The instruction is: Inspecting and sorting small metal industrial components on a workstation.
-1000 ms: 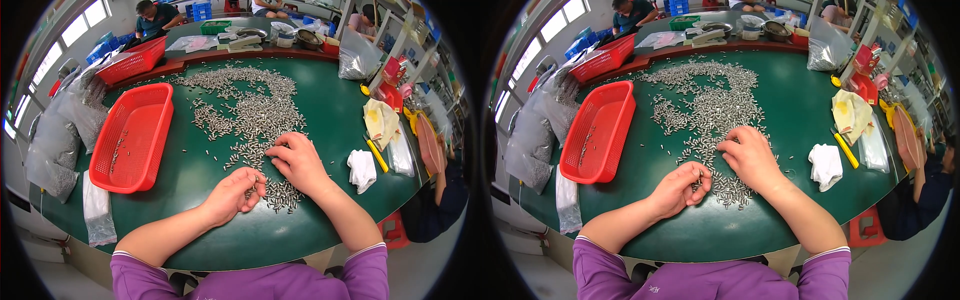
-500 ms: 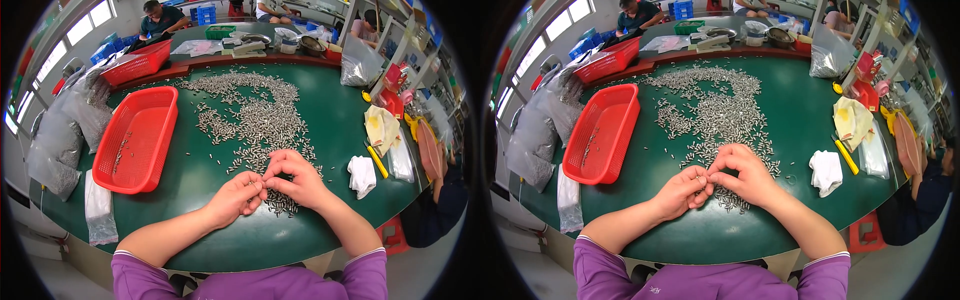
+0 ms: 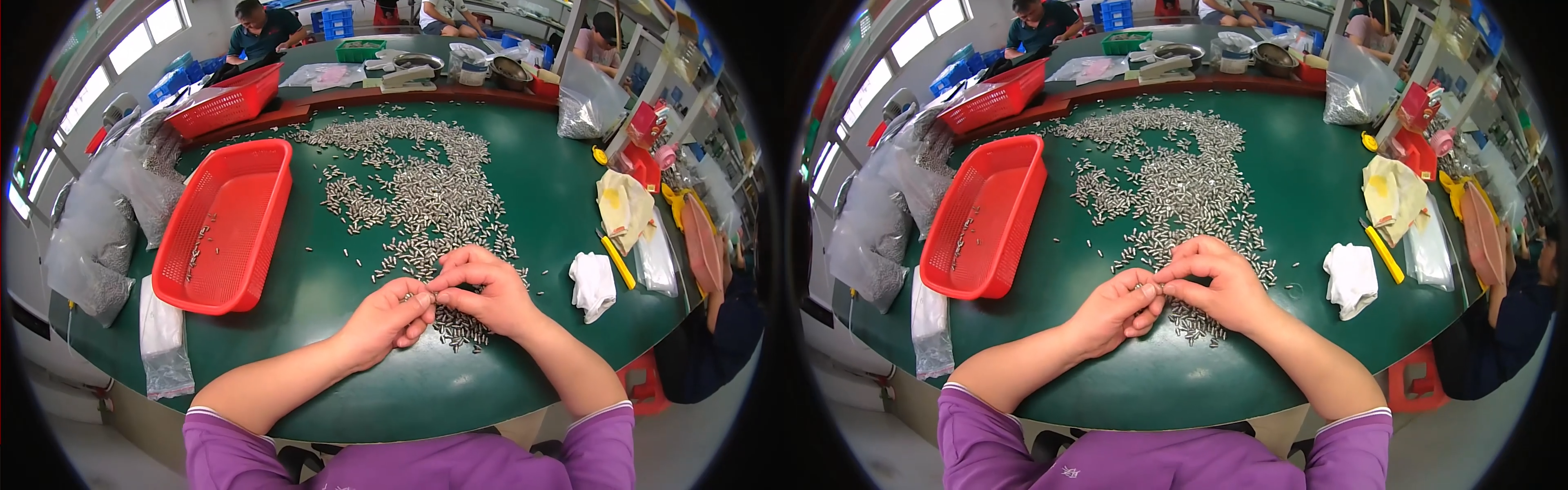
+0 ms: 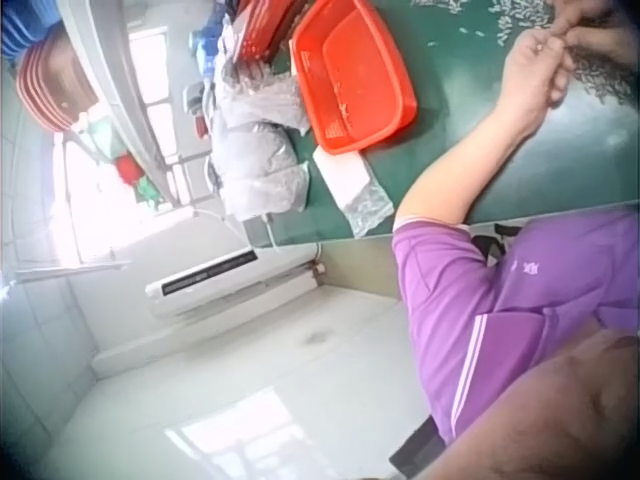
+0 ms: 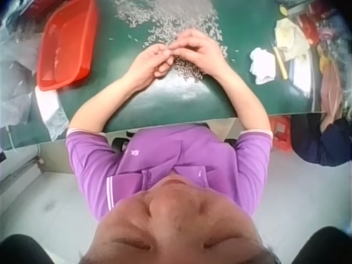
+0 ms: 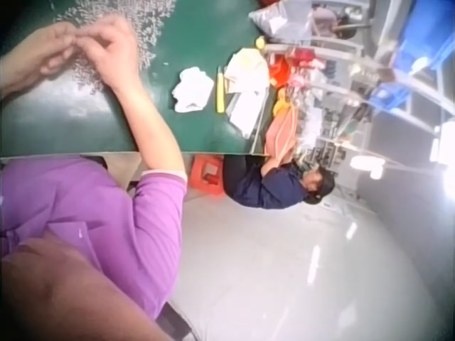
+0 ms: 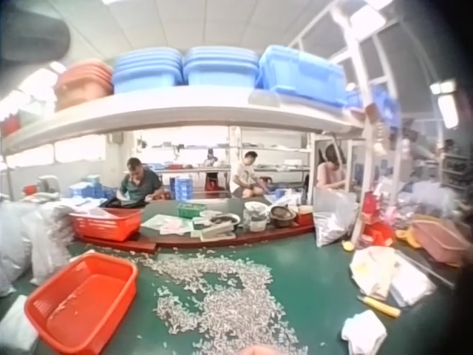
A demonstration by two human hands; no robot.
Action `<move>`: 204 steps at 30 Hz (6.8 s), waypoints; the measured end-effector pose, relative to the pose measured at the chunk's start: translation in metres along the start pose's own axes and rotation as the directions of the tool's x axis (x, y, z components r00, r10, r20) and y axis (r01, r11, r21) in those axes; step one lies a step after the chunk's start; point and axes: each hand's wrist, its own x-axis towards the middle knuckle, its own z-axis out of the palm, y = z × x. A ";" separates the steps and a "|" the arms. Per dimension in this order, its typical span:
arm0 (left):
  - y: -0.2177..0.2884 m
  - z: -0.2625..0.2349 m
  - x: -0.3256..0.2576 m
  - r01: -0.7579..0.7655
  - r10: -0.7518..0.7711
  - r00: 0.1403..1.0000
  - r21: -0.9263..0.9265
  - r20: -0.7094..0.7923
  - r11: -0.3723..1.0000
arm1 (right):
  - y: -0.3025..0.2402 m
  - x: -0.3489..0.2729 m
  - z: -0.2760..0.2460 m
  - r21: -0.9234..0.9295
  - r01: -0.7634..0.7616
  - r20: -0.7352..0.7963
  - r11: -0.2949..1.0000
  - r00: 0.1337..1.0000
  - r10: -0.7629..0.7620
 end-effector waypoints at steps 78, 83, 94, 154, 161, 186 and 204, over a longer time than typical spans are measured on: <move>0.003 -0.001 -0.002 -0.004 0.007 0.998 -0.039 0.056 0.999 | -0.010 0.003 0.001 -0.270 0.268 -0.041 0.925 0.957 -0.289; 0.001 -0.001 -0.001 0.001 -0.001 0.999 0.006 0.054 1.000 | -0.010 0.002 0.001 -0.247 0.305 0.000 0.920 0.949 -0.315; 0.002 -0.001 -0.001 -0.007 0.010 0.999 -0.057 0.043 0.998 | -0.003 0.014 -0.028 -0.538 0.145 -0.239 0.831 0.919 -0.315; 0.004 -0.001 -0.002 -0.011 0.013 0.999 -0.032 0.045 0.999 | 0.011 0.010 -0.024 -0.600 -0.005 -0.161 0.800 0.980 -0.115; 0.006 0.001 -0.003 -0.004 0.006 1.000 -0.049 0.026 0.999 | 0.016 0.009 -0.015 -0.647 -0.052 -0.159 0.760 0.985 -0.068; 0.004 -0.002 -0.001 0.034 -0.034 0.999 -0.081 0.004 0.996 | 0.006 0.005 -0.004 -0.633 0.004 -0.089 0.774 0.993 -0.078; 0.000 -0.007 -0.003 0.011 -0.003 0.997 -0.094 0.081 0.996 | -0.017 -0.002 0.002 -0.260 0.132 -0.026 0.956 0.989 -0.144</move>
